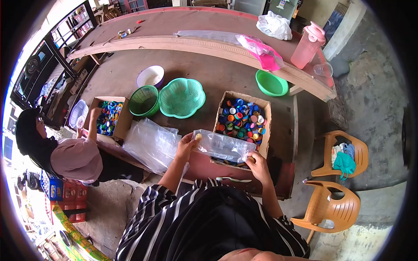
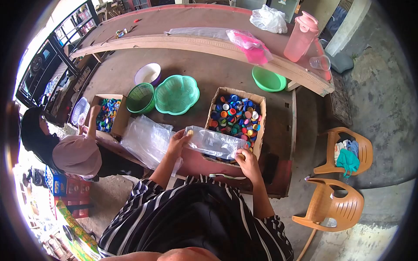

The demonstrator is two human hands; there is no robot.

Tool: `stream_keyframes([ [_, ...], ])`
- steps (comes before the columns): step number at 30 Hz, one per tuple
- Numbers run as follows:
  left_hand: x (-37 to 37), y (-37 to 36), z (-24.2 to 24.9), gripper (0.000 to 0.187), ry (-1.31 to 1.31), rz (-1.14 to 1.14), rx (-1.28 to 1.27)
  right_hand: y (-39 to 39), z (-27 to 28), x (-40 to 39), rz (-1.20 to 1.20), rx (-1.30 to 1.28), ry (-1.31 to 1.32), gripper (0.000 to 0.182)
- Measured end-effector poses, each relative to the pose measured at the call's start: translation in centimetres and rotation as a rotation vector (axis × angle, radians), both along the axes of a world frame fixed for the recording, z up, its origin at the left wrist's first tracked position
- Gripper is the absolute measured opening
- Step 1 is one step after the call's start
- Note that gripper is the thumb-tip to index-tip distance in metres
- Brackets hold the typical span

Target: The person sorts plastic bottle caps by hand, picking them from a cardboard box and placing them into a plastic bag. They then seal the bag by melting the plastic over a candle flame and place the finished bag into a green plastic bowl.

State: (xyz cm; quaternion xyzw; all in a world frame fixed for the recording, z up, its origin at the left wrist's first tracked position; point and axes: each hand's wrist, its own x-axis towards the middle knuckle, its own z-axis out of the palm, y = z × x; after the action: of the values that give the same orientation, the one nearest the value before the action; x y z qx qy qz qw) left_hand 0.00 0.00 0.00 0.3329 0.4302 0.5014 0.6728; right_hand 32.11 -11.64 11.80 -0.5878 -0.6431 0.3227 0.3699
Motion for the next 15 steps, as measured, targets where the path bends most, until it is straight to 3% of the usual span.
stream_keyframes([
  [8, 0.4, -0.2, -0.7, 0.028, 0.036, 0.044, -0.051, 0.7, 0.7, 0.5, 0.006, 0.017, -0.003, 0.012],
  [14, 1.3, -0.4, -1.6, 0.047, 0.150, 0.099, -0.035, 1.2, 2.1, -0.4, 0.028, 0.003, 0.004, 0.011],
  [15, 1.5, -0.7, -1.6, 0.050, 0.388, 0.106, 0.027, 1.3, 1.9, -0.7, 0.043, 0.025, 0.002, 0.011],
])
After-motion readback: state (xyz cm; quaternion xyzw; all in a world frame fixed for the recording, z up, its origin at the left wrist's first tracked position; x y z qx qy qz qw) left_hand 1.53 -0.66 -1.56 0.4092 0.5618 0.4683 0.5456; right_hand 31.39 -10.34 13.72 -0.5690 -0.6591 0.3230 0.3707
